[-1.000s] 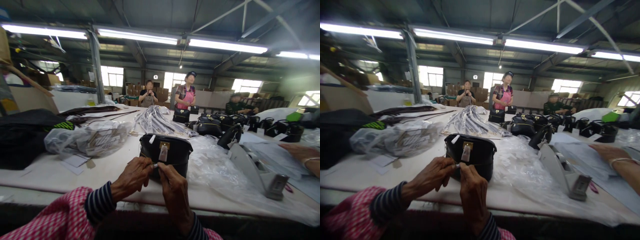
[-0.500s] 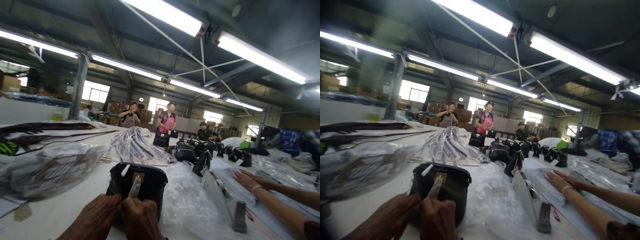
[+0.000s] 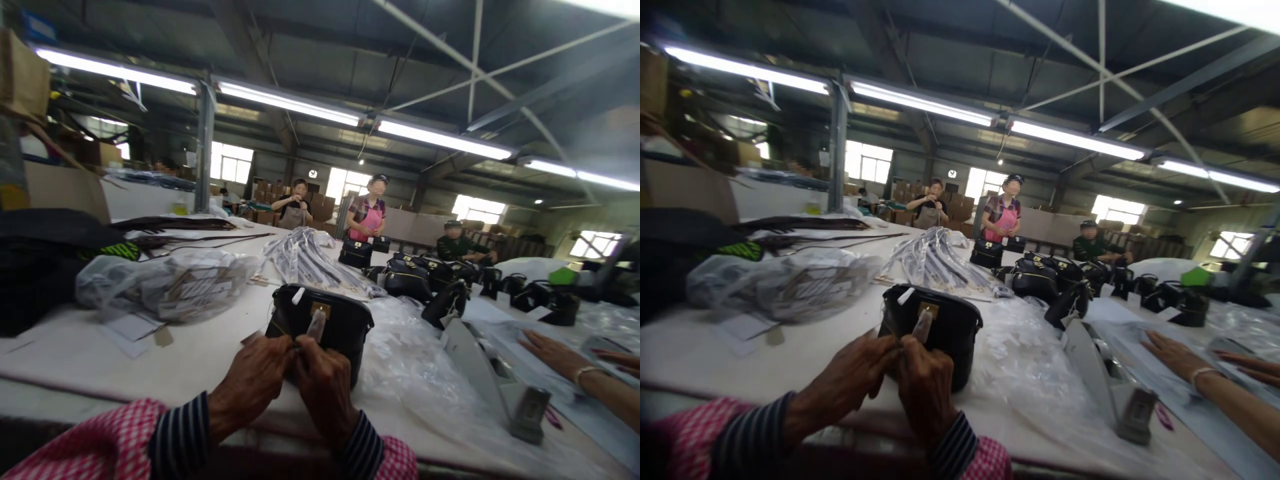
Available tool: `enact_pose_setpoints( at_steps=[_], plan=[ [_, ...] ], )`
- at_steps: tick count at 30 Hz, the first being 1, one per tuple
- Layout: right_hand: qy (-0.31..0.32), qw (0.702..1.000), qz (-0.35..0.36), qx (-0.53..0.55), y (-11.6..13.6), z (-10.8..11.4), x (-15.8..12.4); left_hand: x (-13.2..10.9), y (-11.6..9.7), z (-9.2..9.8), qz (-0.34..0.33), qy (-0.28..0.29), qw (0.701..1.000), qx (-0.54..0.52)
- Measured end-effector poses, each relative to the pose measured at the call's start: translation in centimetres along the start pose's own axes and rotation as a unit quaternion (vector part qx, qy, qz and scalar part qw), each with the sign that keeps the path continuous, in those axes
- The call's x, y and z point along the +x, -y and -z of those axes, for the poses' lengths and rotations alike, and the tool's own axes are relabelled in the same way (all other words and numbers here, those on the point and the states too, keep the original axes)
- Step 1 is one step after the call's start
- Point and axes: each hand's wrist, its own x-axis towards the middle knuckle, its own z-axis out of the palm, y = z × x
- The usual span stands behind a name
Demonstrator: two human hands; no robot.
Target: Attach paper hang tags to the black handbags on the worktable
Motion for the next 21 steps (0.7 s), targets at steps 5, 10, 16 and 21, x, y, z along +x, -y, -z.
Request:
enact_pose_setpoints(
  at_steps=[5,10,16,21],
  plan=[
    [0.149,0.977,-0.087,0.123,-0.1,3.0,1.6,-0.8,1.1,-0.7,-0.136,-0.013,0.928,0.347],
    [0.213,0.959,-0.06,0.177,-0.2,5.2,3.9,-1.1,2.3,-1.2,-0.238,-0.079,0.857,0.451],
    [0.209,0.958,-0.064,0.184,-0.6,4.6,3.7,-0.7,2.2,-0.5,-0.215,-0.032,0.896,0.388],
    [0.146,0.984,-0.024,0.103,-0.7,2.8,1.7,-0.2,0.8,0.4,-0.044,0.013,0.993,0.112]
  ],
)
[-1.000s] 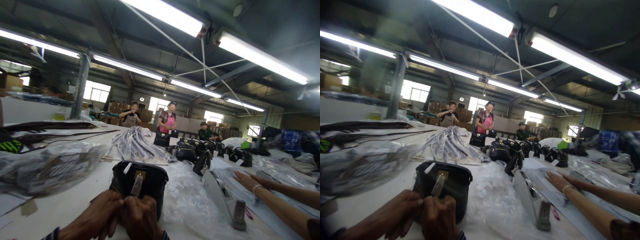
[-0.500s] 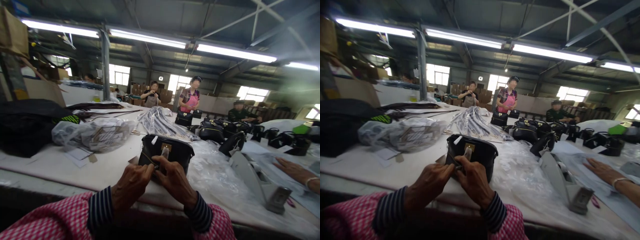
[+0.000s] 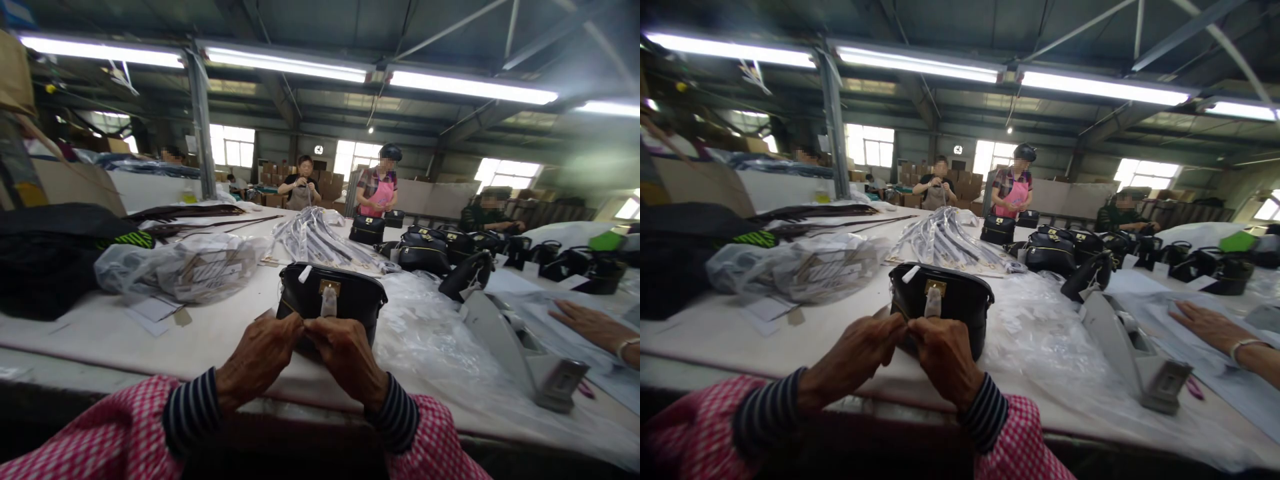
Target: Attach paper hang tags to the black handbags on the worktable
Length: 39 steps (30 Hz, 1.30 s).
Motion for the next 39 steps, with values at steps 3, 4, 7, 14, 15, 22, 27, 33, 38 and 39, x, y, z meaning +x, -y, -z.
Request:
enact_pose_setpoints(
  at_steps=[3,4,7,14,15,22,27,33,38,39],
  plan=[
    [-0.048,0.993,0.05,-0.094,-0.3,-1.5,-1.0,0.2,-0.4,0.0,0.087,0.045,0.968,-0.232],
    [-0.059,0.989,0.067,-0.118,-0.3,-1.9,-1.3,0.2,-0.3,-0.1,0.101,0.055,0.951,-0.287],
    [-0.063,0.99,0.081,-0.097,-0.3,-2.2,-2.4,0.1,0.2,-0.7,0.096,0.045,0.936,-0.336],
    [-0.175,0.983,-0.051,0.03,-1.5,2.4,-5.8,-2.6,1.1,-2.3,0.096,-0.144,0.972,-0.161],
    [-0.197,0.978,-0.065,0.02,-2.1,3.3,-5.9,-3.2,0.7,-2.9,0.121,-0.18,0.966,-0.141],
    [-0.244,0.963,-0.109,-0.036,-5.6,6.4,-2.0,-3.8,-4.1,-7.2,0.133,-0.209,0.965,-0.09],
    [-0.204,0.975,-0.088,-0.026,-5.7,5.9,1.2,-1.4,-4.6,-7.4,0.166,-0.284,0.94,-0.086],
    [-0.153,0.985,-0.084,0.005,-5.5,5.1,1.8,-0.2,-3.9,-6.0,0.176,-0.277,0.939,-0.102],
    [-0.146,0.987,-0.073,-0.007,-5.7,5.0,1.7,0.1,-4.0,-6.0,0.202,-0.254,0.938,-0.119],
    [-0.146,0.987,-0.071,-0.011,-5.7,5.0,1.7,0.1,-4.0,-6.2,0.21,-0.259,0.934,-0.129]
  ],
)
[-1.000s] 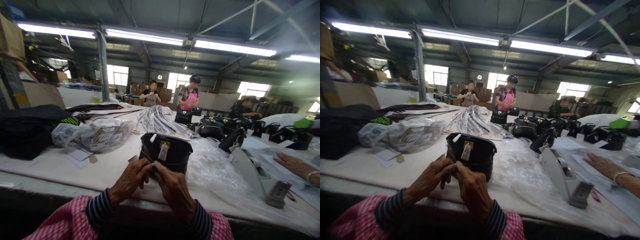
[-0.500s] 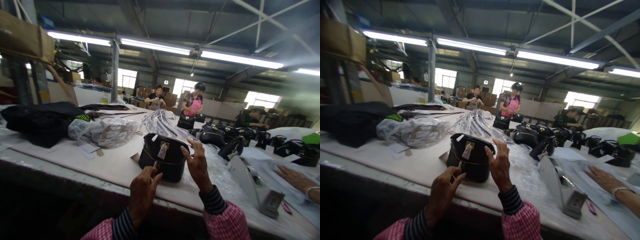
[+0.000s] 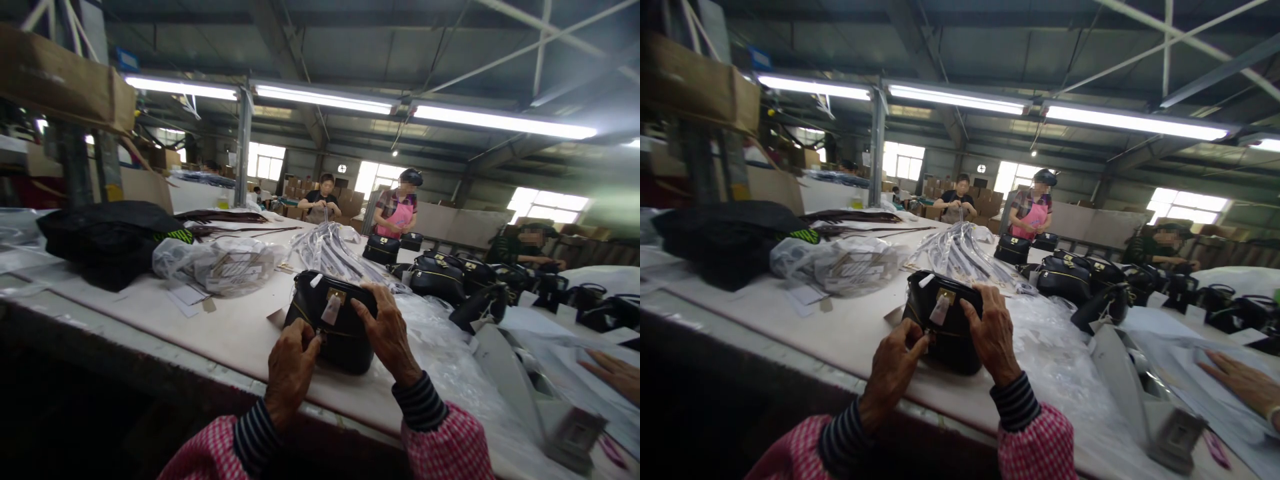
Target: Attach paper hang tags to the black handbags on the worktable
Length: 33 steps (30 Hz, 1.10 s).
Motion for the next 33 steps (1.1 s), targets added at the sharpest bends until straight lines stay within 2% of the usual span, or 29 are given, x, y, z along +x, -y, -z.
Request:
enact_pose_setpoints(
  at_steps=[4,8,11,16,20,24,28,33],
  plan=[
    [-0.009,1.0,0.011,-0.009,0.0,-0.2,-0.2,-0.1,0.6,-0.7,0.049,-0.017,0.993,-0.108],
    [-0.014,1.0,0.012,-0.013,0.0,-0.4,-0.3,-0.2,1.3,-1.3,0.1,0.027,0.954,-0.28],
    [-0.013,1.0,0.015,-0.017,0.0,-0.3,-0.5,-0.2,1.4,-1.4,0.097,0.035,0.948,-0.301],
    [-0.009,0.999,0.022,-0.026,0.0,-0.1,-0.7,-0.2,1.4,-0.9,0.062,0.022,0.962,-0.265],
    [0.001,0.999,0.026,-0.023,0.1,0.1,-0.7,-0.2,1.4,-0.1,0.032,0.049,0.972,-0.227],
    [-0.004,1.0,0.019,-0.024,0.1,0.0,-0.7,0.0,1.2,0.7,-0.022,0.027,0.999,-0.038],
    [-0.014,1.0,0.013,-0.001,-0.1,-0.2,-0.7,0.1,1.3,0.6,-0.083,-0.004,0.99,0.117],
    [0.01,0.997,-0.012,0.08,-0.5,0.1,-0.1,0.5,2.1,0.5,-0.155,-0.028,0.967,0.202]
  ],
)
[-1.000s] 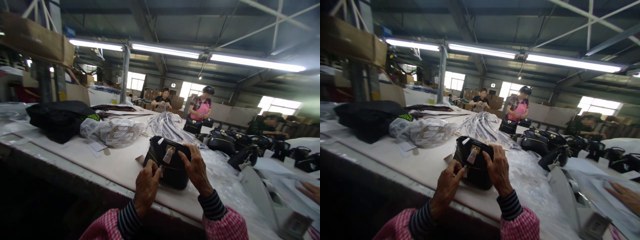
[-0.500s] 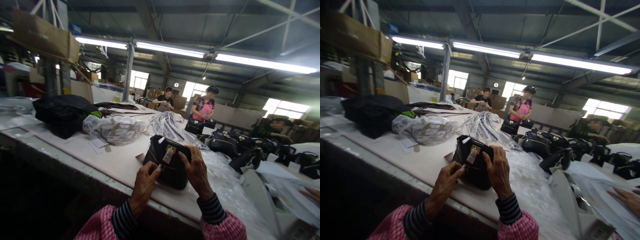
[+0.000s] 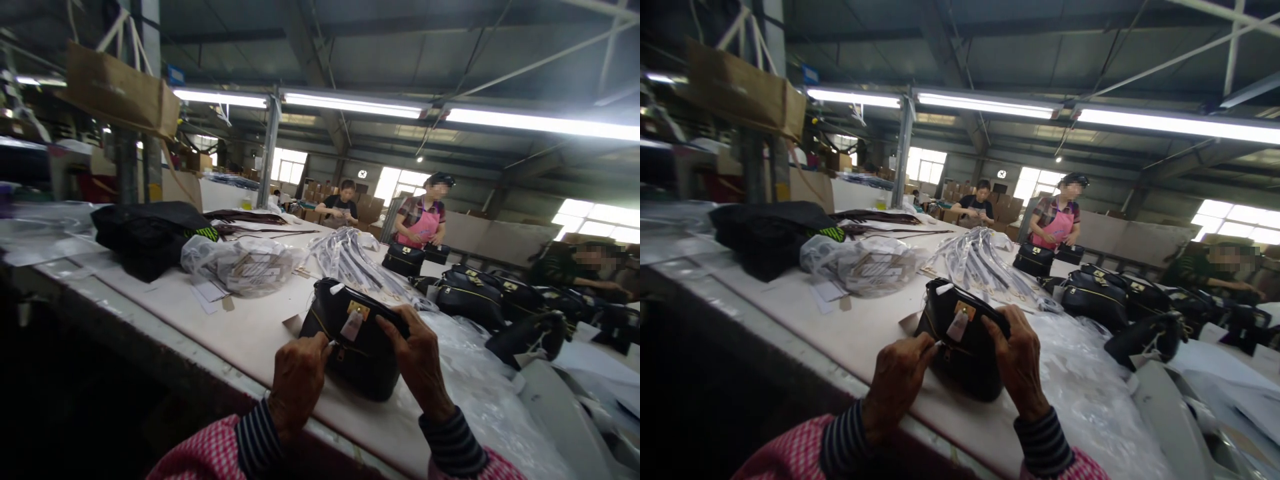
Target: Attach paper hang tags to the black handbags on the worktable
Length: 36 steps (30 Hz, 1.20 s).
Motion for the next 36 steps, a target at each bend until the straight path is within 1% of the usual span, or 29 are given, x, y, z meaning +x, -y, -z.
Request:
enact_pose_setpoints(
  at_steps=[2,6,9,11,13,16,21,27,30,32,34,35,36],
  plan=[
    [0.017,0.999,-0.019,0.039,0.1,0.3,0.2,0.4,0.8,0.2,-0.005,-0.001,1.0,0.011],
    [0.051,0.992,-0.059,0.103,0.7,0.8,0.2,1.8,3.3,0.7,0.02,-0.014,0.999,0.037],
    [0.073,0.985,-0.078,0.135,1.1,0.9,0.2,3.3,5.0,1.2,0.011,0.005,0.999,0.052],
    [0.079,0.979,-0.1,0.158,1.2,1.1,0.2,4.3,5.7,1.7,0.004,0.025,0.999,0.027],
    [0.091,0.972,-0.124,0.177,1.1,1.3,0.3,5.2,6.3,2.4,0.005,0.037,0.999,-0.023],
    [0.12,0.964,-0.142,0.192,1.0,1.5,0.4,6.1,7.1,3.0,0.011,0.045,0.996,-0.075],
    [0.16,0.952,-0.147,0.218,1.3,0.9,0.7,7.2,8.2,2.2,0.02,0.044,0.995,-0.089],
    [0.208,0.925,-0.164,0.273,0.7,0.6,1.5,7.8,9.2,1.3,0.009,0.038,0.99,-0.137],
    [0.211,0.917,-0.177,0.289,0.5,0.4,1.8,8.0,9.7,1.2,0.002,0.062,0.985,-0.161],
    [0.199,0.921,-0.179,0.282,0.6,0.4,1.7,7.9,9.8,1.5,-0.003,0.08,0.981,-0.179],
    [0.19,0.93,-0.175,0.263,0.9,0.4,1.7,7.4,9.7,2.2,-0.004,0.095,0.977,-0.192],
    [0.185,0.933,-0.173,0.254,1.1,0.4,1.6,6.8,9.4,2.5,-0.002,0.09,0.978,-0.189],
    [0.18,0.937,-0.172,0.247,1.3,0.4,1.6,6.1,8.9,2.8,0.002,0.067,0.982,-0.176]
  ],
)
